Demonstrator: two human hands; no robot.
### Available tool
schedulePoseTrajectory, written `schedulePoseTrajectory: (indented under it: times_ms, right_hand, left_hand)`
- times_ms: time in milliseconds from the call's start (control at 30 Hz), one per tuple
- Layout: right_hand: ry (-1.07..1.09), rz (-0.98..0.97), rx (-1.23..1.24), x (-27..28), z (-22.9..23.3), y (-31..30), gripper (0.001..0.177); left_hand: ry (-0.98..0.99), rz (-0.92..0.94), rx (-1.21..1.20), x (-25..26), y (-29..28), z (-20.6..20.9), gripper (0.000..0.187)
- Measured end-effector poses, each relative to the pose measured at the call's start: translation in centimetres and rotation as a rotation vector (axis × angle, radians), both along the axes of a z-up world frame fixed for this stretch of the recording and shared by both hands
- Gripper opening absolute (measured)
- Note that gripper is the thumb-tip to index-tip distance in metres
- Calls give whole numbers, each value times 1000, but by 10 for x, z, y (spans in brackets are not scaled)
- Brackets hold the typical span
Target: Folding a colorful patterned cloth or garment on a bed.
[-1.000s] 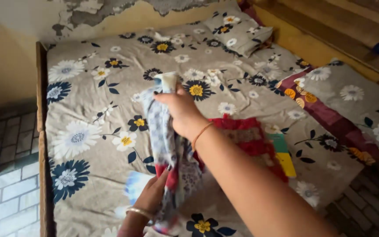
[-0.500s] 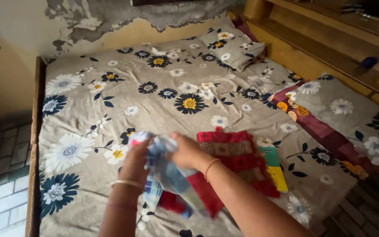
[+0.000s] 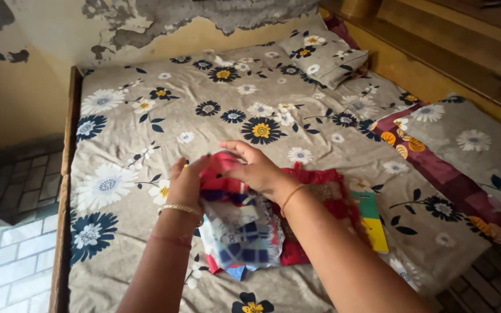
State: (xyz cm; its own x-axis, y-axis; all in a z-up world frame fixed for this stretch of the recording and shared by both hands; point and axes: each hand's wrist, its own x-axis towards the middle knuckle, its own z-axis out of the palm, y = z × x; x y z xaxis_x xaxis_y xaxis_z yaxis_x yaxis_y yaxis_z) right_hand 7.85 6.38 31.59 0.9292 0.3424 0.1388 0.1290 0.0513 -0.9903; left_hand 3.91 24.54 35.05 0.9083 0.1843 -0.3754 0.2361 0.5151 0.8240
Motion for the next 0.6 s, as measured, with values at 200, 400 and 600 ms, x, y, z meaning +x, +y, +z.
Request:
schedulePoseTrajectory:
  times_ms: [200,400,600]
  right_hand:
    - [-77,-435,-213,6,7,13,56]
    - [95,-351,-34,22,30,11,53]
    - [-276,-122,-324,-29,64,31,42]
  left_hand:
    - [-342,-378,3,-14,-2,-3,66]
    - [-185,-147,271,11,21,-19,21]
    - [-112,-59,123,29,54,-29,11]
